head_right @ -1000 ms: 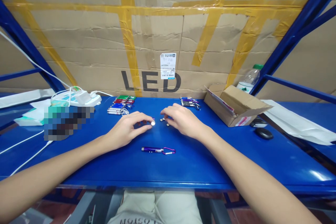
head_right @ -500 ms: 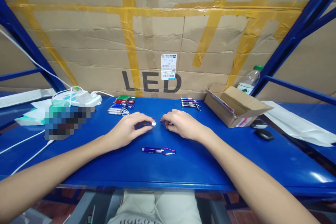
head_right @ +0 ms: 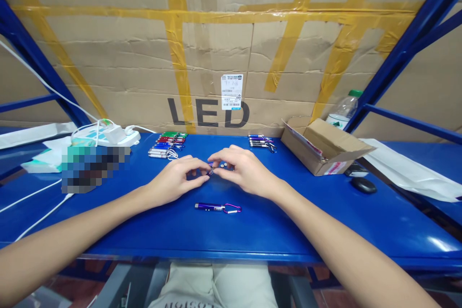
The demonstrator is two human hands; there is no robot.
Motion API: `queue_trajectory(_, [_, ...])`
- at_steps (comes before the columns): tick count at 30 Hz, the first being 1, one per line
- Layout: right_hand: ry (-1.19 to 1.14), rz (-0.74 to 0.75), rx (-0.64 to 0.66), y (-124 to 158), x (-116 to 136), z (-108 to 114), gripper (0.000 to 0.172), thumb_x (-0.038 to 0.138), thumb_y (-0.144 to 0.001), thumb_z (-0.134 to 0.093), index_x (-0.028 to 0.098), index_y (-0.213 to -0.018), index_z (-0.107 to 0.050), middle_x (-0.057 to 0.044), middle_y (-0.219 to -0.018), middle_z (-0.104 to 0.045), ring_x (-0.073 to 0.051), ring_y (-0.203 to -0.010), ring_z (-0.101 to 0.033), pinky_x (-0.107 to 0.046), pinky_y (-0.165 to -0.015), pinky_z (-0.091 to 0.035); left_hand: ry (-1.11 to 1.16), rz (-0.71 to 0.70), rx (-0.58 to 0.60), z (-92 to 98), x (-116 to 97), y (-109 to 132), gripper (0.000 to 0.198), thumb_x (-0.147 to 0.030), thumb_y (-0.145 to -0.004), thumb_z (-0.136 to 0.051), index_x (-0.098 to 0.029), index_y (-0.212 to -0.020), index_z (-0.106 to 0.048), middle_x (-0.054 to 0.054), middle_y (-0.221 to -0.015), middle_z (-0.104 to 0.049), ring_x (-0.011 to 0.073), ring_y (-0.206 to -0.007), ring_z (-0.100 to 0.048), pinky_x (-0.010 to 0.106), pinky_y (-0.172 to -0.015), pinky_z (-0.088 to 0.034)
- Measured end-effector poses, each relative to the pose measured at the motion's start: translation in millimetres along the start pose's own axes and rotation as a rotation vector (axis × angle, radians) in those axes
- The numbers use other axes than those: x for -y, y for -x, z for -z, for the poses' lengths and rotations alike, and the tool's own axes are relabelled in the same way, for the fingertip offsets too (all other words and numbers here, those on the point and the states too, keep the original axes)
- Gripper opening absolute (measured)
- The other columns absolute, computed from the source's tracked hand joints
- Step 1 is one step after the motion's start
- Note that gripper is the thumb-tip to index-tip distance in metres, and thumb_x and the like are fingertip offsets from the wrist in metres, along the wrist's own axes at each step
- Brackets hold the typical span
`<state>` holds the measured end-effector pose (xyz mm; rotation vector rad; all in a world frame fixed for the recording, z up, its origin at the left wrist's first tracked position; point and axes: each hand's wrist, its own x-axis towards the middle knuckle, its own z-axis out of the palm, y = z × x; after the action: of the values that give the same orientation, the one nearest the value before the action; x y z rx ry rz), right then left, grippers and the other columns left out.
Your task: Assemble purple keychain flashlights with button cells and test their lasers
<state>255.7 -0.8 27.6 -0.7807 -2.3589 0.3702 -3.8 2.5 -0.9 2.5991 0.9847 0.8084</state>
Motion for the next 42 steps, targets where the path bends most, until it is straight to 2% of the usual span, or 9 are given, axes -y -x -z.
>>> queue_trajectory(23, [0.071, 0.036, 0.031, -0.1, -1.1, -0.8, 0.021, 0.029, -0.109, -0.064, 0.023, -0.126, -0.074, -0.008, -0.114, -0.080, -0.024, -0.103, -0.067, -0.037, -0.089, -0.053, -0.005, -0.001, -0.010, 0.1, -0.6, 0.2, 0.017, -0.029, -0.104, -0.069, -0.023, -0.118, -0.076, 0.004, -0.106, -0.080, 0.0230, -0.096, -0.067, 0.035, -0.085, -0.052])
queue_trajectory(27, [0.112, 0.022, 0.013, 0.0, -9.6, 1.5, 0.020, 0.027, -0.108, -0.064, 0.022, -0.124, -0.074, -0.007, -0.113, -0.080, -0.024, -0.100, -0.069, -0.036, -0.089, -0.053, -0.002, 0.009, -0.011, 0.8, 0.3, 0.1, 0.019, -0.029, -0.104, -0.069, -0.023, -0.121, -0.076, 0.004, -0.109, -0.080, 0.0225, -0.098, -0.068, 0.035, -0.087, -0.052])
queue_trajectory(30, [0.233, 0.003, -0.024, 1.0, -22.2, 4.9, 0.019, 0.022, -0.107, -0.063, 0.022, -0.122, -0.074, -0.008, -0.112, -0.081, -0.025, -0.102, -0.070, -0.037, -0.090, -0.053, -0.005, 0.024, -0.010, 1.3, 0.0, 0.2, 0.020, -0.029, -0.105, -0.068, -0.023, -0.122, -0.076, 0.003, -0.112, -0.080, 0.0225, -0.100, -0.068, 0.034, -0.086, -0.052])
queue_trajectory(33, [0.399, -0.027, 0.039, 2.4, -33.0, 10.2, 0.020, 0.018, -0.107, -0.060, 0.021, -0.121, -0.073, -0.010, -0.116, -0.080, -0.029, -0.108, -0.069, -0.040, -0.093, -0.052, -0.013, 0.035, -0.007, 1.5, -1.1, 0.2, 0.020, -0.029, -0.105, -0.068, -0.024, -0.122, -0.077, 0.003, -0.112, -0.080, 0.0224, -0.099, -0.068, 0.034, -0.086, -0.052])
queue_trajectory(35, [0.465, -0.074, 0.121, 3.1, -36.5, 13.4, 0.019, 0.016, -0.105, -0.060, 0.019, -0.119, -0.074, -0.011, -0.114, -0.080, -0.030, -0.105, -0.070, -0.040, -0.089, -0.052, -0.014, 0.033, -0.010, 1.6, -1.5, 0.1, 0.020, -0.029, -0.105, -0.068, -0.024, -0.122, -0.077, 0.003, -0.111, -0.079, 0.0220, -0.098, -0.067, 0.034, -0.086, -0.052])
queue_trajectory(39, [0.438, -0.134, 0.281, 3.1, -35.4, 15.4, 0.017, 0.010, -0.101, -0.063, 0.020, -0.107, -0.075, -0.009, -0.103, -0.079, -0.027, -0.098, -0.071, -0.035, -0.083, -0.051, -0.013, 0.034, -0.011, 1.5, -1.3, 0.1, 0.021, -0.029, -0.105, -0.068, -0.024, -0.123, -0.077, 0.003, -0.111, -0.079, 0.0217, -0.096, -0.067, 0.034, -0.085, -0.052])
queue_trajectory(42, [0.385, -0.127, 0.324, 2.6, -30.7, 13.4, 0.020, 0.005, -0.097, -0.064, 0.021, -0.101, -0.075, -0.007, -0.102, -0.079, -0.025, -0.097, -0.070, -0.034, -0.082, -0.050, -0.016, 0.033, -0.013, 1.2, -0.9, 0.0, 0.021, -0.029, -0.105, -0.068, -0.024, -0.123, -0.076, 0.003, -0.111, -0.079, 0.0217, -0.096, -0.067, 0.034, -0.085, -0.052])
